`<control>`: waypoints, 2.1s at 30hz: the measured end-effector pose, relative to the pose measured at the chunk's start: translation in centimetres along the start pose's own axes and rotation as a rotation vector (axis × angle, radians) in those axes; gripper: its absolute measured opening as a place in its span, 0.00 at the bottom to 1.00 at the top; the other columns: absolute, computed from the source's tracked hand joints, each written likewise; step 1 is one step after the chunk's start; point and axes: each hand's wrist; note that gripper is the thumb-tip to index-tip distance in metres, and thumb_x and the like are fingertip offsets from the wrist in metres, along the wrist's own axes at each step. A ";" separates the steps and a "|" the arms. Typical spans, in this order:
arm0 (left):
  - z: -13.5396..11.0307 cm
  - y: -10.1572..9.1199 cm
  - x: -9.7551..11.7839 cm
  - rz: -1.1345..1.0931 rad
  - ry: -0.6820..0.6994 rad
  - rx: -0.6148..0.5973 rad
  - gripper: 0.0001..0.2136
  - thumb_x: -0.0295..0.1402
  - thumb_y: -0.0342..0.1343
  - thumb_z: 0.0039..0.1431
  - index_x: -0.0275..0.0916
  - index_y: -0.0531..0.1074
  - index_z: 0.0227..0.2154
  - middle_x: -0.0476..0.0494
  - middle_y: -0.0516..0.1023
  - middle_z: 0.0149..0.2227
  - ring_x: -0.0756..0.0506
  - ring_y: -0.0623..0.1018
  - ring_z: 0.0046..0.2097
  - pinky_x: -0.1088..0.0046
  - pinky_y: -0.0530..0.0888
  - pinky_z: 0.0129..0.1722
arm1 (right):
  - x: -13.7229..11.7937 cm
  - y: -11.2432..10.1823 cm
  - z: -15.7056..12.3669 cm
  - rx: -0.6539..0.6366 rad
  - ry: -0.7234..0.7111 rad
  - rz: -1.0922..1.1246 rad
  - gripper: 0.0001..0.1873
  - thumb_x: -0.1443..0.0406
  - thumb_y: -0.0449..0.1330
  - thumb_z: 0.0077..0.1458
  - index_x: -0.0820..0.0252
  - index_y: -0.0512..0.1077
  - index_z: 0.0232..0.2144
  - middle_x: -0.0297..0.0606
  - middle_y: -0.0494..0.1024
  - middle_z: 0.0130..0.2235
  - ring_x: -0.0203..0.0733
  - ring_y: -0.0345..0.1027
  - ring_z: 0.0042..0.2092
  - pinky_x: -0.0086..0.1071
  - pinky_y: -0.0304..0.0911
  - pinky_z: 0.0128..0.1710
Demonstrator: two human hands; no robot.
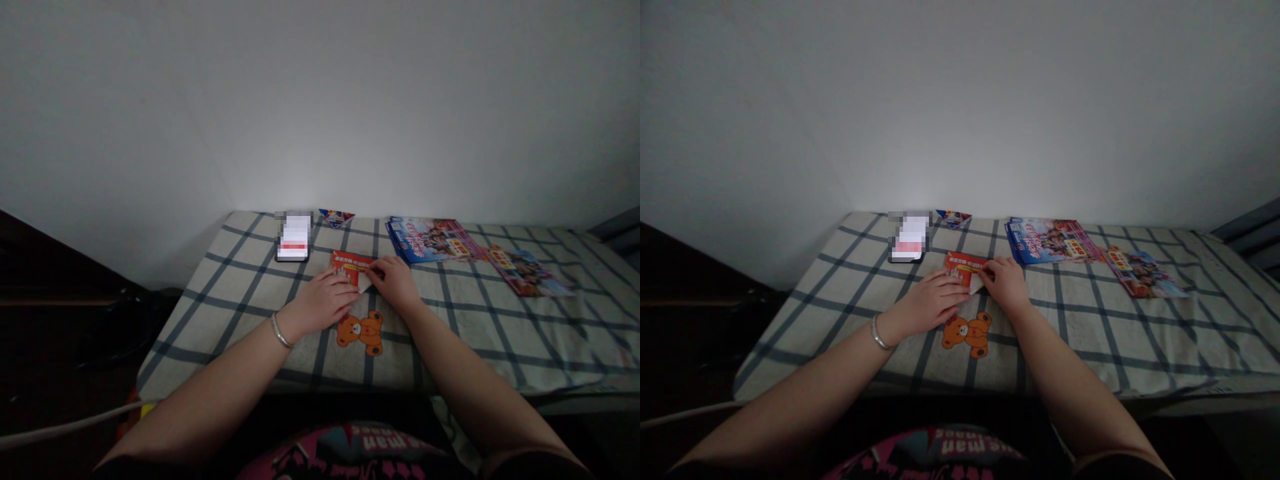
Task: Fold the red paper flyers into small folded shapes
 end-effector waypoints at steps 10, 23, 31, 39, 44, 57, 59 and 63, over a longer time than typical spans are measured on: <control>0.1 -0.1 0.4 -0.001 -0.004 0.041 0.12 0.30 0.54 0.60 0.40 0.73 0.46 0.43 0.77 0.49 0.43 0.72 0.53 0.57 0.65 0.58 | -0.5 0.2 0.2 -0.008 0.028 -0.066 0.08 0.60 0.59 0.58 0.56 0.73 0.30 0.39 0.77 0.33 0.46 0.66 0.38 0.39 0.58 0.42; 0.4 -0.2 0.6 0.019 -0.019 0.021 0.13 0.30 0.55 0.60 0.40 0.72 0.48 0.43 0.76 0.49 0.42 0.72 0.52 0.58 0.68 0.54 | -1.1 0.4 0.3 -0.018 0.067 -0.157 0.08 0.59 0.59 0.58 0.56 0.71 0.30 0.41 0.78 0.36 0.50 0.66 0.42 0.40 0.57 0.40; 0.3 -0.4 0.0 -0.030 0.004 0.043 0.09 0.28 0.54 0.61 0.40 0.77 0.41 0.44 0.77 0.47 0.44 0.74 0.48 0.63 0.72 0.49 | -1.5 0.2 0.3 -0.039 0.047 -0.199 0.08 0.60 0.58 0.60 0.56 0.71 0.31 0.42 0.77 0.37 0.50 0.65 0.43 0.40 0.55 0.41; 0.3 -0.3 0.2 -0.044 -0.110 0.050 0.13 0.26 0.51 0.59 0.37 0.73 0.46 0.42 0.78 0.45 0.44 0.76 0.46 0.62 0.74 0.49 | -1.6 0.2 0.3 -0.067 0.068 -0.233 0.08 0.61 0.56 0.60 0.57 0.72 0.33 0.39 0.77 0.38 0.47 0.64 0.44 0.37 0.54 0.43; 0.6 -0.2 0.5 0.025 -0.030 0.039 0.15 0.30 0.54 0.60 0.40 0.71 0.50 0.43 0.75 0.52 0.41 0.72 0.51 0.59 0.72 0.50 | -1.5 0.3 0.1 -0.042 0.057 -0.243 0.09 0.60 0.56 0.61 0.58 0.72 0.33 0.40 0.77 0.38 0.46 0.64 0.43 0.36 0.54 0.44; 0.9 0.0 0.7 0.020 -0.031 0.032 0.12 0.30 0.55 0.59 0.40 0.74 0.46 0.46 0.76 0.51 0.42 0.71 0.51 0.60 0.71 0.50 | -1.6 0.3 0.1 -0.016 0.053 -0.246 0.07 0.62 0.56 0.59 0.58 0.72 0.33 0.41 0.77 0.37 0.47 0.64 0.43 0.37 0.55 0.43; 0.9 0.1 0.7 0.027 -0.028 0.032 0.12 0.30 0.55 0.59 0.40 0.74 0.46 0.45 0.76 0.50 0.42 0.71 0.51 0.60 0.71 0.50 | -1.6 0.3 0.1 -0.016 0.054 -0.233 0.07 0.62 0.57 0.59 0.58 0.72 0.33 0.41 0.77 0.37 0.47 0.65 0.42 0.37 0.56 0.43; 0.9 0.0 0.8 0.032 -0.040 0.030 0.11 0.30 0.55 0.60 0.41 0.75 0.45 0.44 0.76 0.50 0.41 0.70 0.51 0.59 0.71 0.49 | -1.3 0.2 0.0 0.008 0.035 -0.158 0.08 0.60 0.57 0.59 0.58 0.73 0.36 0.41 0.76 0.38 0.47 0.65 0.42 0.38 0.58 0.44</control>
Point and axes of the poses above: each hand's wrist, its own z-axis towards the middle knuckle, its own y-axis out of the palm, x = y × z
